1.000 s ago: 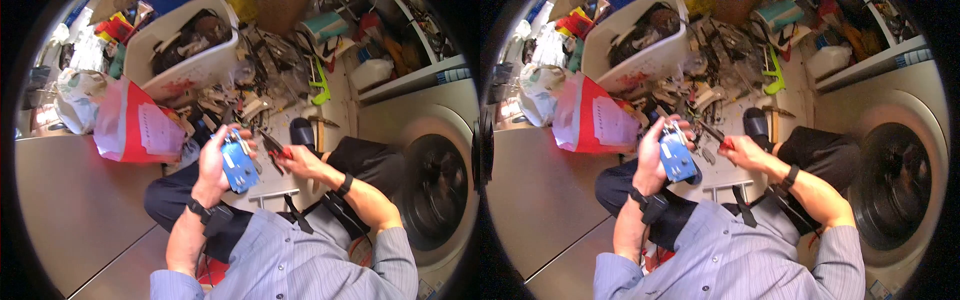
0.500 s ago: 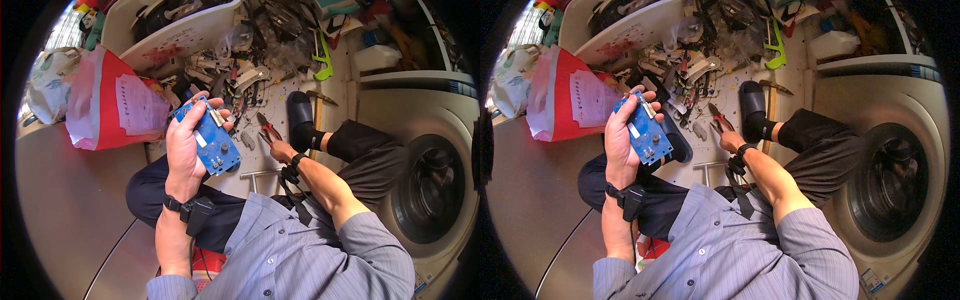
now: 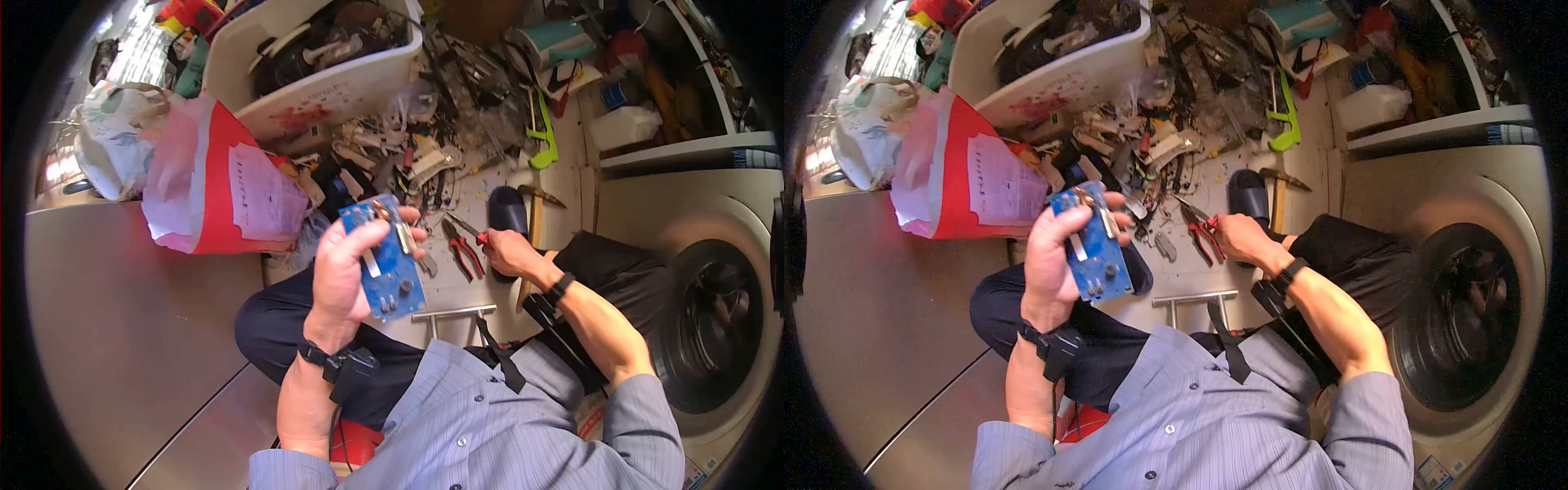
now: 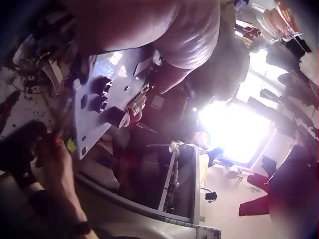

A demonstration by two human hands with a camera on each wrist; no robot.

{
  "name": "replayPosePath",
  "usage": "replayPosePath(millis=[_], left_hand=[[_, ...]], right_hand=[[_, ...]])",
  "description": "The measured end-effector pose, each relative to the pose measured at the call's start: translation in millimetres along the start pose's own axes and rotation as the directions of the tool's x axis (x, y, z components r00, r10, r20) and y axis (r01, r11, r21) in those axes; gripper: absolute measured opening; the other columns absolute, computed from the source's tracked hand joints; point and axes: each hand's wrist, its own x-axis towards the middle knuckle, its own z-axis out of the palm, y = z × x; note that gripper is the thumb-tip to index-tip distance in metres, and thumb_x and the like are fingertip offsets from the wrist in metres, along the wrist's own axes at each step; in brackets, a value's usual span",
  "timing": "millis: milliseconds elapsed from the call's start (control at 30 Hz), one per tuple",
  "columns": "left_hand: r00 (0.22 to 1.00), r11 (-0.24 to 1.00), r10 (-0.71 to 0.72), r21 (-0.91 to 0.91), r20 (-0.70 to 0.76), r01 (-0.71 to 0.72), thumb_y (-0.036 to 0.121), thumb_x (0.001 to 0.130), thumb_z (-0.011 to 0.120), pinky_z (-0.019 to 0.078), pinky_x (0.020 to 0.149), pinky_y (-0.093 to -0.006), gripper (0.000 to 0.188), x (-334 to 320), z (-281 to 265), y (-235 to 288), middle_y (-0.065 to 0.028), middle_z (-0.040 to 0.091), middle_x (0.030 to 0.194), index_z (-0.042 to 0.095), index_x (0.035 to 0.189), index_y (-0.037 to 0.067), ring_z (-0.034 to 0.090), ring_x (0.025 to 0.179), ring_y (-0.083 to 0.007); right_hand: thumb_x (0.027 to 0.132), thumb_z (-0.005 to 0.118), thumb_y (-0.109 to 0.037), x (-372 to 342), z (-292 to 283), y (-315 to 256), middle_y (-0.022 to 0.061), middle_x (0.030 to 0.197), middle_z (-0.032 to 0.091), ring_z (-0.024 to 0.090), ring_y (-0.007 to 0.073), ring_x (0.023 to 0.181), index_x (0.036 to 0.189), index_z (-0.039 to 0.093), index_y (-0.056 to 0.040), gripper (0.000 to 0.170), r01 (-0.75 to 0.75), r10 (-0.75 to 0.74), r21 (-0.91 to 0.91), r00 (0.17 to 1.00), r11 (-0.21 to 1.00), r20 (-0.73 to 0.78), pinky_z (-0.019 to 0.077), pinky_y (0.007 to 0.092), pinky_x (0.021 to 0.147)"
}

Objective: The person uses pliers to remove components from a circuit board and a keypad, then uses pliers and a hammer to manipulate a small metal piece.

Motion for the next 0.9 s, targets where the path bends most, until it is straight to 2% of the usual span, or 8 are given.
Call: replayPosePath(millis=[67, 133, 233, 433, 633, 767, 833, 900], left_hand=[[0.998, 0.997, -0.027, 0.069, 0.052, 0.023, 0.01, 0.098, 0.062, 0.0648, 0.085, -0.0436, 0.034, -5, 6, -3, -0.0224, 0.069, 0.122, 0.06, 0.128, -0.005, 0.074, 0.1, -0.029], [0.998, 0.996, -0.015, 0.089, 0.068, 0.009, 0.013, 0.1, 0.063, 0.065, 0.084, -0.0426, 0.033, -9, 12, -6, -0.0221, 0.069, 0.122, 0.059, 0.127, -0.006, 0.074, 0.101, -0.0278], [0.996, 0.986, -0.074, 0.151, 0.059, 0.065, 0.016, 0.103, 0.063, 0.0659, 0.079, -0.0375, 0.032, -12, 19, -5, -0.0216, 0.07, 0.119, 0.06, 0.126, -0.006, 0.075, 0.098, -0.0267], [0.987, 0.982, -0.139, 0.142, 0.086, 0.126, 0.02, 0.103, 0.063, 0.067, 0.075, -0.036, 0.035, -12, 35, -8, -0.0193, 0.071, 0.115, 0.058, 0.128, -0.004, 0.076, 0.089, -0.0251], [0.981, 0.973, -0.193, 0.134, 0.034, 0.187, 0.027, 0.103, 0.062, 0.0669, 0.064, -0.0328, 0.033, -8, 32, -10, -0.0167, 0.073, 0.099, 0.063, 0.115, -0.003, 0.076, 0.077, -0.0203], [0.977, 0.973, -0.192, 0.146, 0.089, 0.177, 0.025, 0.097, 0.064, 0.0653, 0.068, -0.0356, 0.033, -9, 34, -7, -0.0168, 0.074, 0.098, 0.064, 0.111, -0.005, 0.076, 0.081, -0.0236], [0.976, 0.972, -0.193, 0.153, 0.101, 0.177, 0.024, 0.097, 0.064, 0.0653, 0.068, -0.0361, 0.033, -7, 32, -8, -0.0171, 0.073, 0.099, 0.064, 0.112, -0.005, 0.076, 0.081, -0.0239], [0.974, 0.971, -0.195, 0.167, 0.117, 0.174, 0.024, 0.097, 0.064, 0.0653, 0.068, -0.0366, 0.033, -6, 34, -7, -0.0173, 0.073, 0.1, 0.063, 0.113, -0.006, 0.076, 0.08, -0.0242]], right_hand=[[0.094, 0.058, -0.012, -17, -52, -42, 0.0247, 0.088, 0.068, 0.066, 0.0471, 0.086, 0.104, 0.062, 0.0014, 0.017, 0.054, -0.054, -0.002, 0.996, 0.999, -0.076, 0.0529, 0.0545, 0.076], [0.091, 0.06, -0.007, -32, -82, -70, 0.0204, 0.095, 0.067, 0.065, 0.0425, 0.09, 0.109, 0.061, 0.0003, 0.02, 0.188, -0.216, -0.113, 0.908, 0.976, -0.359, 0.0541, 0.0484, 0.078], [0.086, 0.063, -0.002, -47, -104, -95, 0.0153, 0.097, 0.065, 0.064, 0.0361, 0.09, 0.114, 0.06, -0.001, 0.028, 0.225, -0.308, -0.226, 0.827, 0.948, -0.47, 0.0543, 0.0432, 0.077], [0.079, 0.068, -0.004, -50, -114, -109, 0.0112, 0.097, 0.066, 0.066, 0.0295, 0.089, 0.115, 0.061, -0.0007, 0.037, 0.242, -0.412, -0.36, 0.736, 0.901, -0.537, 0.0547, 0.0399, 0.076], [0.078, 0.069, -0.008, -51, -113, -102, 0.0114, 0.098, 0.065, 0.065, 0.0297, 0.091, 0.115, 0.06, -0.0018, 0.039, 0.246, -0.418, -0.368, 0.742, 0.897, -0.525, 0.0541, 0.04, 0.079], [0.077, 0.069, -0.009, -56, -121, -106, 0.0117, 0.099, 0.065, 0.065, 0.0302, 0.091, 0.115, 0.06, -0.0021, 0.04, 0.248, -0.409, -0.352, 0.75, 0.903, -0.52, 0.0538, 0.0407, 0.079], [0.076, 0.069, 0.003, -58, -127, -112, 0.0144, 0.101, 0.068, 0.066, 0.0322, 0.091, 0.118, 0.062, 0.0015, 0.042, 0.278, -0.419, -0.326, 0.731, 0.904, -0.539, 0.055, 0.0407, 0.078], [0.076, 0.069, 0.002, -57, -129, -115, 0.0141, 0.102, 0.068, 0.066, 0.0317, 0.091, 0.118, 0.063, 0.0019, 0.042, 0.286, -0.442, -0.346, 0.7, 0.893, -0.561, 0.0549, 0.0406, 0.078]])
